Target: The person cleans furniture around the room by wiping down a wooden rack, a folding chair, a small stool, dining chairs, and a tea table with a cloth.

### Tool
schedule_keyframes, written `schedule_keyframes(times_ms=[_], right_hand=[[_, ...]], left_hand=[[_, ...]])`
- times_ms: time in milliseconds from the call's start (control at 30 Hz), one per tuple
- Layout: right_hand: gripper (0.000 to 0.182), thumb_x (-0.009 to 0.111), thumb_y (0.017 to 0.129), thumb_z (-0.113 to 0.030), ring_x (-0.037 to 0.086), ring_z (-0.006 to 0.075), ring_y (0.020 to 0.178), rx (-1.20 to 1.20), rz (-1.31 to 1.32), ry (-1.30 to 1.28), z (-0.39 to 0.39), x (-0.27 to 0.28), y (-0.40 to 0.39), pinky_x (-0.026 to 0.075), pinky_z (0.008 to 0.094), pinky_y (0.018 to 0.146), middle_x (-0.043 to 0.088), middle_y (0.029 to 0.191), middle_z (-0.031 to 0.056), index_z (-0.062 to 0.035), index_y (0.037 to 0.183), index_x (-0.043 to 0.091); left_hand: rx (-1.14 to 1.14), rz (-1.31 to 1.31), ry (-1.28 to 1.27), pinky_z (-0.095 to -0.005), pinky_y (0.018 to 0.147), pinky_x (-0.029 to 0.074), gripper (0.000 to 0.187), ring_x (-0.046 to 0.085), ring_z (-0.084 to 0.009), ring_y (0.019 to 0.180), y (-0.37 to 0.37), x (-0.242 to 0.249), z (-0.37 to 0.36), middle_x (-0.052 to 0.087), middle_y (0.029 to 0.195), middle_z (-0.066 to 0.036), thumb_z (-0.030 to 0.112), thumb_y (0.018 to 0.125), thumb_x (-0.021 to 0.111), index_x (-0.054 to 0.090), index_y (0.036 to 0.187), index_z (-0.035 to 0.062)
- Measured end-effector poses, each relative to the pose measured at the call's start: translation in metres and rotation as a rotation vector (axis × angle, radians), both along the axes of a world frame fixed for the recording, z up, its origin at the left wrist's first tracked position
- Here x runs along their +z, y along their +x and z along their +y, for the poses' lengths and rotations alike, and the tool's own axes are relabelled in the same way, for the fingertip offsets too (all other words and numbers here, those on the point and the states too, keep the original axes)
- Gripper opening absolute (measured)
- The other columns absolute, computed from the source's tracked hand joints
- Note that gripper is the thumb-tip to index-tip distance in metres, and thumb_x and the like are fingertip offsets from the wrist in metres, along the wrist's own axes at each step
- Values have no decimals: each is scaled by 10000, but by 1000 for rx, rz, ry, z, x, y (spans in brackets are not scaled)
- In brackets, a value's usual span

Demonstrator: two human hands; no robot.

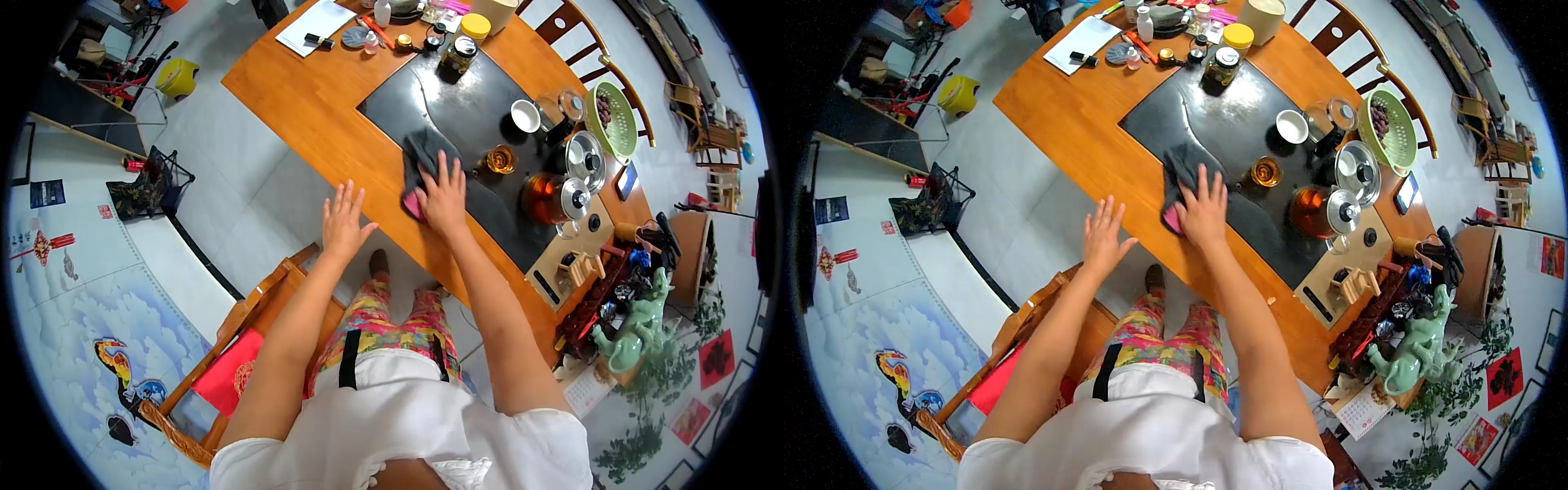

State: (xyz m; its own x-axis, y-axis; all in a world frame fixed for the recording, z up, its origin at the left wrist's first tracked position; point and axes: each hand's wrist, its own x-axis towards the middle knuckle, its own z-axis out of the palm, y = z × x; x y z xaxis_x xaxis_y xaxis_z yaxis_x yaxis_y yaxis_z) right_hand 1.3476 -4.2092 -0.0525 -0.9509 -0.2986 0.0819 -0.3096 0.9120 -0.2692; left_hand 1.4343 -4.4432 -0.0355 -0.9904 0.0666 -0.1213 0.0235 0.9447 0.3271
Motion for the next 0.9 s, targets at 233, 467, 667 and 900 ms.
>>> schedule_keyframes(times_ms=[233, 467, 667, 900], right_hand=[[574, 640, 901, -417, 189, 486, 1451, -62, -77, 33, -73, -7, -107, 211, 571, 1165, 174, 1630, 155, -279, 1437, 487], [532, 674, 874, -361, 291, 458, 1412, -9, 35, -13, -26, -2, -32, 291, 542, 1138, 273, 1589, 163, -224, 1376, 561], [560, 673, 878, -361, 271, 441, 1432, -140, -15, -22, -31, -2, -67, 282, 544, 1143, 249, 1608, 134, -242, 1407, 536], [559, 623, 906, -429, 270, 425, 1443, -123, -100, 73, -37, -1, -155, 299, 546, 1137, 239, 1619, 102, -318, 1436, 485]], left_hand=[[-17, 9, -31, -553, 1152, 261, 827, 248, -328, 1477, -4, 1, 1, 251, 1609, -147, 422, 803, 764, 421, 1480, 97], [-21, -8, -32, -533, 1164, 249, 847, 248, -316, 1478, -3, 3, 2, 253, 1607, -150, 425, 785, 771, 419, 1480, 92], [-10, -51, -49, -531, 1163, 252, 840, 245, -320, 1479, -6, 5, 5, 259, 1604, -154, 414, 792, 770, 417, 1479, 84], [-18, -13, -15, -572, 1135, 258, 814, 267, -353, 1464, -6, 5, 6, 288, 1587, -178, 414, 820, 752, 418, 1474, 64]])
